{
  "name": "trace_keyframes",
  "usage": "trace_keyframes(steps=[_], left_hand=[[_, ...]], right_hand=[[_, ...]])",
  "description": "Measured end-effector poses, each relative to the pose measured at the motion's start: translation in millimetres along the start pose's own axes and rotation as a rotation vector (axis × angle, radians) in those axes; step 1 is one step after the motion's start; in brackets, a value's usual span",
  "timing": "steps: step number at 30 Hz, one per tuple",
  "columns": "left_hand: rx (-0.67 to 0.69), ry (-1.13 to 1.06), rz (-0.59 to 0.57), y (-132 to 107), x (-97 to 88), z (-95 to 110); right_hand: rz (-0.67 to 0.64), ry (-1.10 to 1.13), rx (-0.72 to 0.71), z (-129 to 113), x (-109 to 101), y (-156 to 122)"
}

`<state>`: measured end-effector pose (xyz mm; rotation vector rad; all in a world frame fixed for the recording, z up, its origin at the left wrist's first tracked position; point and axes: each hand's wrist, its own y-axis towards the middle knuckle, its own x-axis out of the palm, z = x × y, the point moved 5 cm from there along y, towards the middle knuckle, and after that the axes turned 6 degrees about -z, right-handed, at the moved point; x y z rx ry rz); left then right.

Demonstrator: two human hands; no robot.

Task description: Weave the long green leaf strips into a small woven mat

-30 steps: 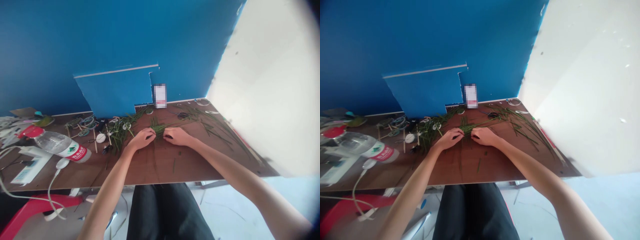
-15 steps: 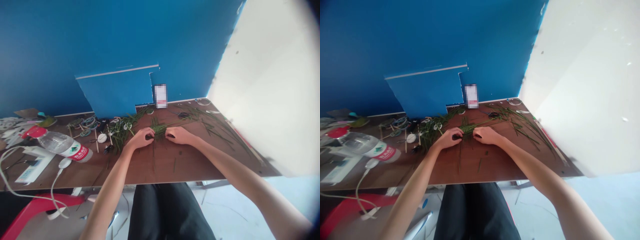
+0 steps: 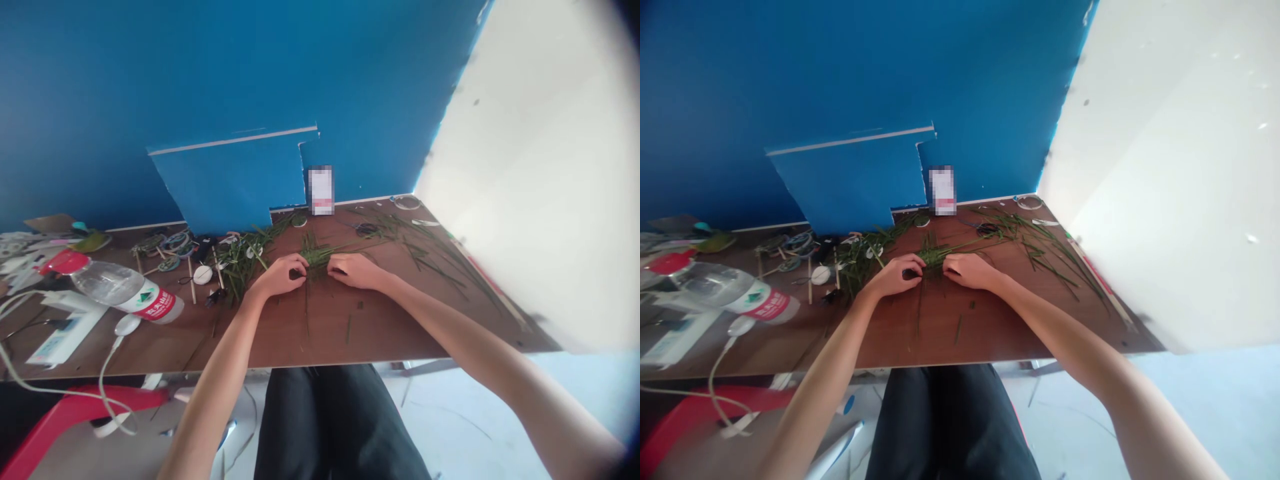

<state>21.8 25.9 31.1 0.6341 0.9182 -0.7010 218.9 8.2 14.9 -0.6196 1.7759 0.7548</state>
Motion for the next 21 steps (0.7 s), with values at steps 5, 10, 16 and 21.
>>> trace_keyframes(steps=[5, 10, 16, 21], left_hand=[[0.004, 0.004, 0.008, 0, 0.0, 2], [0.01, 0.012, 0.051, -1, -3.5, 2], [-0.058, 0.158, 0.06, -12, -12.7, -1], [-0.114, 0.179, -0.05, -24, -6.0, 0]], right_hand=[[0.022, -0.042, -0.042, -4, 0, 1], [0.029, -0.05, -0.011, 3, -6, -4], [-0.026, -0.021, 0.006, 10, -9, -7], [-0.064, -0.019, 0.001, 9, -8, -7]])
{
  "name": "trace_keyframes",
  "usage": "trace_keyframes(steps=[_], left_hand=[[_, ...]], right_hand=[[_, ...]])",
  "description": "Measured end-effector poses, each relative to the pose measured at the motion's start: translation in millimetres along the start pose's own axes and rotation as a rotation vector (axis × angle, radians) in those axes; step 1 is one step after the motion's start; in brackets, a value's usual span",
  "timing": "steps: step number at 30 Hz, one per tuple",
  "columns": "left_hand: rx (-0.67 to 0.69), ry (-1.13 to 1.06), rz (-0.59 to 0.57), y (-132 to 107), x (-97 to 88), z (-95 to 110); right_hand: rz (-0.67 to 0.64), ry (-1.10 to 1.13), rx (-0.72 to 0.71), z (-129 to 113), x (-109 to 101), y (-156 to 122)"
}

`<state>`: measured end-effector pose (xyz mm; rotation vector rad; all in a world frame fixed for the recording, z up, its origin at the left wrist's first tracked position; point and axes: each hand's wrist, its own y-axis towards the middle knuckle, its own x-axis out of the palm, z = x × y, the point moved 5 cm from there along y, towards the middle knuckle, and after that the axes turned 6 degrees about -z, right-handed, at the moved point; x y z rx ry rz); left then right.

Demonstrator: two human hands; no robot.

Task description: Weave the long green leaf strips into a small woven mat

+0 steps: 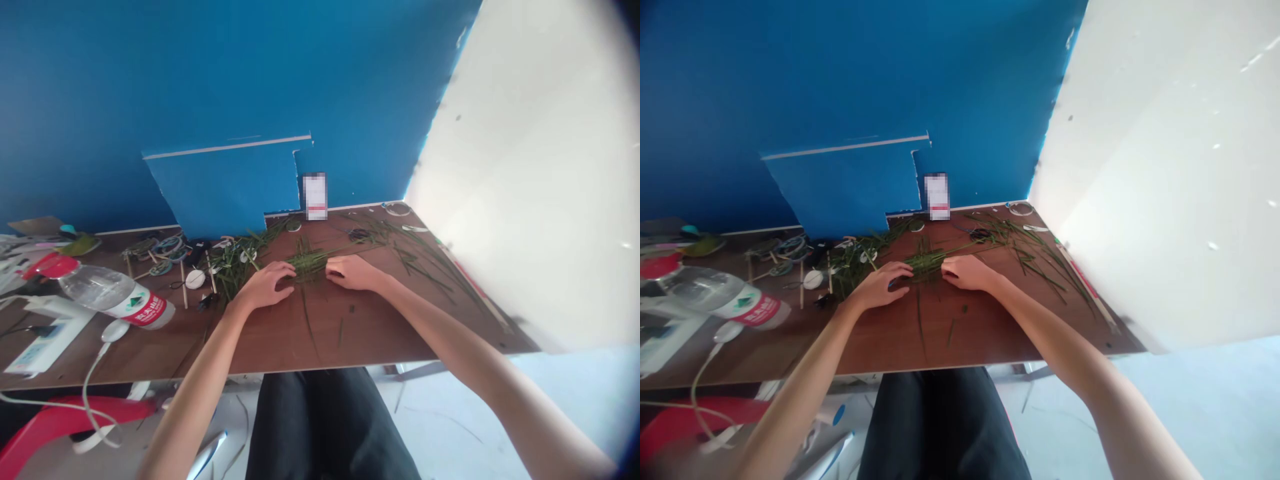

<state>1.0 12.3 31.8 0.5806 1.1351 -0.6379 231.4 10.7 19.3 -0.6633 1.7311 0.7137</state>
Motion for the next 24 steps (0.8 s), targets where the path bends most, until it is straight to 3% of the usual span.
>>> trace_keyframes(steps=[12, 24], left_hand=[[-0.001, -0.083, -0.034, -3, 9.4, -10], [-0.014, -0.093, 0.028, 1, 10.2, -12]], right_hand=[[-0.019, -0.065, 0.014, -3, 4, 3], [-0.015, -0.052, 0.015, -1, 3, 4]])
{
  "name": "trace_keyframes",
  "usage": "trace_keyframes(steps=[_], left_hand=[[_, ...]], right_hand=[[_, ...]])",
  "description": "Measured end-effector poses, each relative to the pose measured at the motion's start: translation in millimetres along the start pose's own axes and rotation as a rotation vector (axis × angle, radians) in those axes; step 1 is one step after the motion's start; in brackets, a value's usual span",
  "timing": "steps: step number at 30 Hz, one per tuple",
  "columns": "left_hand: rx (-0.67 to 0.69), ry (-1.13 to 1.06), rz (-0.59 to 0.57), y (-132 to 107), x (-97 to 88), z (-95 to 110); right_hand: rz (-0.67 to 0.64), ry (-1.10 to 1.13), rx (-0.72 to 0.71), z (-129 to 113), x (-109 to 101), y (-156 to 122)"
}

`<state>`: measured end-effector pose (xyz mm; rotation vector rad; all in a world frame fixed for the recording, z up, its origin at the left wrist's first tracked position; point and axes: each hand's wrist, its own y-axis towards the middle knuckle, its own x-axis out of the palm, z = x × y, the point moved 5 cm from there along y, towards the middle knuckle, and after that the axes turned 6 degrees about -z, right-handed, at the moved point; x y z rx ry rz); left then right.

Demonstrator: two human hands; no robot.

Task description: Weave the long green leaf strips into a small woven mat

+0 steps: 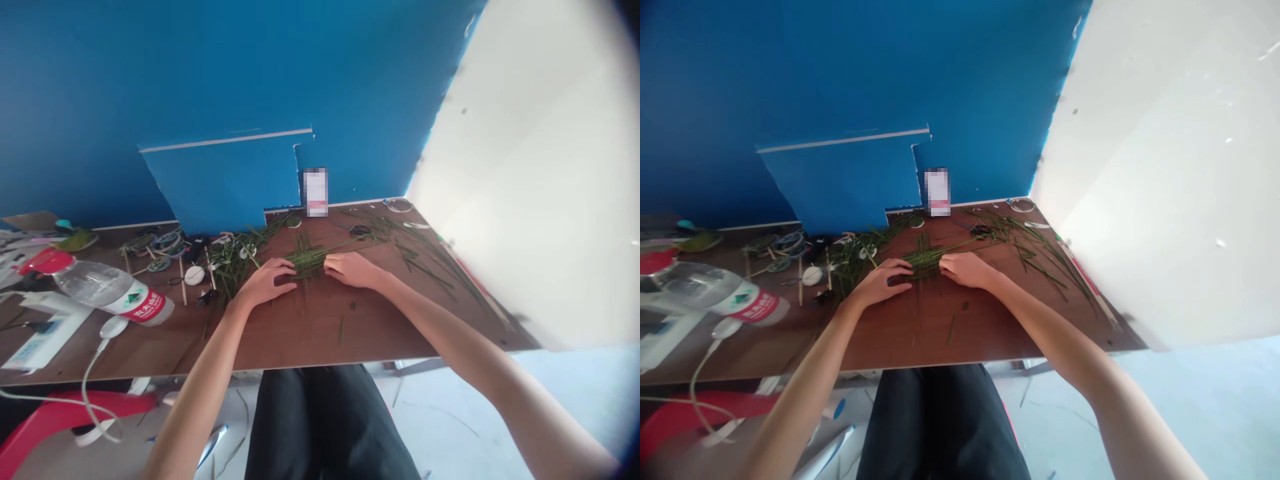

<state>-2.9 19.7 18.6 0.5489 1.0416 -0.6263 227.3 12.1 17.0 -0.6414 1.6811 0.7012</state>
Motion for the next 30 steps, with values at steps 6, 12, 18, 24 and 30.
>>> trace_keyframes(steps=[6, 12, 18, 24, 30], left_hand=[[-0.003, -0.009, -0.004, 2, 0.9, -2], [-0.015, 0.006, 0.004, 3, 1.1, 1], [-0.028, 0.045, 0.026, 4, 1.6, 3], [-0.023, 0.066, 0.033, 5, 1.8, 6], [-0.017, 0.068, 0.032, 6, 1.3, 8]], right_hand=[[-0.002, -0.013, 0.023, 0, 2, 2], [0.029, -0.007, 0.067, -12, 5, 7], [0.007, 0.051, 0.065, -4, -4, 1], [-0.004, 0.034, 0.053, -3, 2, 4], [0.029, -0.009, 0.049, -5, 5, 8]])
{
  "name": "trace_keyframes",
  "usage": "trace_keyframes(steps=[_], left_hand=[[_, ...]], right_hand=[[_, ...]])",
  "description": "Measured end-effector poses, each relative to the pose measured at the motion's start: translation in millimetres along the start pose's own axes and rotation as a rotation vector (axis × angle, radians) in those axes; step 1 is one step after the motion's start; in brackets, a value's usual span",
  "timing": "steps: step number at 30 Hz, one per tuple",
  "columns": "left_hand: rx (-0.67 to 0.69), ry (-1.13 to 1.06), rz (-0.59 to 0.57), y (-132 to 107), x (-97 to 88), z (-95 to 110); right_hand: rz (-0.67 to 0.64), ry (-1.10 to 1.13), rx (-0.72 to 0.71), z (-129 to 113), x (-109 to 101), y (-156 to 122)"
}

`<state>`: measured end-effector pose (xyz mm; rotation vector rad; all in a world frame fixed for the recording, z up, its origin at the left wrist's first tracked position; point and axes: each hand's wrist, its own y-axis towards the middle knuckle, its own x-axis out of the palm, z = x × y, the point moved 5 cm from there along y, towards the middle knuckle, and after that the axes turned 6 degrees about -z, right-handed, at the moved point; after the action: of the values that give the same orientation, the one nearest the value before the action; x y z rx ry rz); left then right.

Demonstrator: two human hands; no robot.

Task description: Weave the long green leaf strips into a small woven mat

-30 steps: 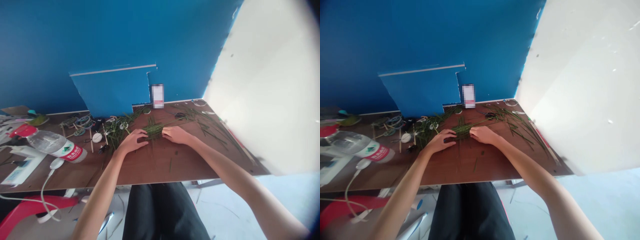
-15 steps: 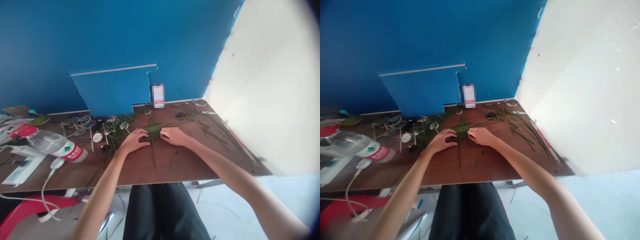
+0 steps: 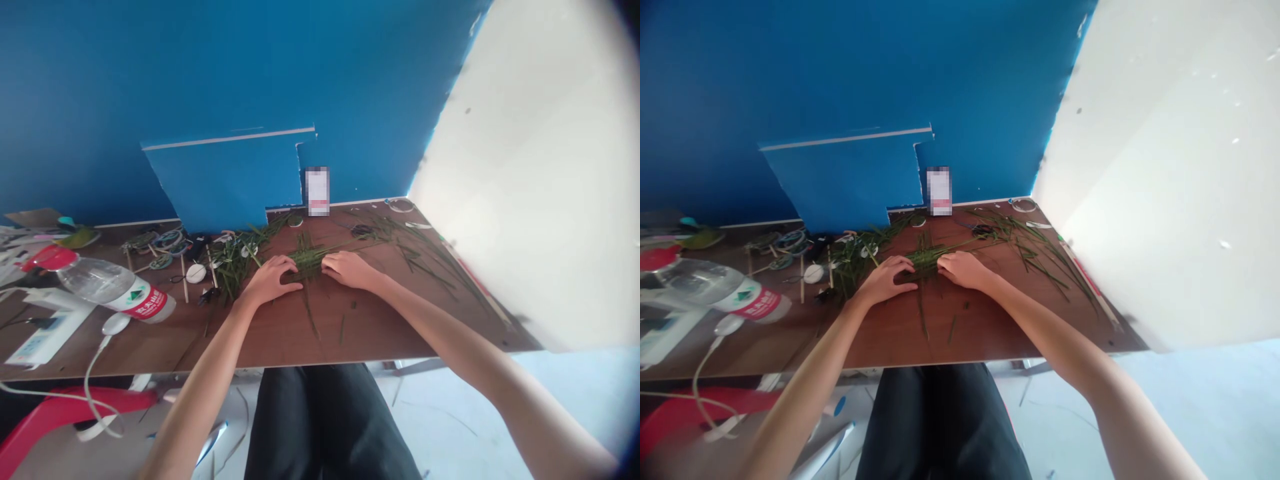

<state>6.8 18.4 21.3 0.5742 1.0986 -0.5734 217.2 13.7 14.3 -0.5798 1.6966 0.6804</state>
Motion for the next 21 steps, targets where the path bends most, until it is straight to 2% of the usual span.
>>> trace_keyframes(steps=[7, 13, 21], left_hand=[[-0.012, 0.005, -0.012, 0, 0.7, 0], [-0.035, 0.019, -0.005, 1, 1.5, 0], [0.01, -0.107, -0.022, -5, -1.7, -7]], right_hand=[[-0.028, 0.062, -0.008, 13, -6, -7], [-0.03, 0.067, 0.018, 6, 0, -2], [0.023, 0.043, 0.042, 8, -3, -4]])
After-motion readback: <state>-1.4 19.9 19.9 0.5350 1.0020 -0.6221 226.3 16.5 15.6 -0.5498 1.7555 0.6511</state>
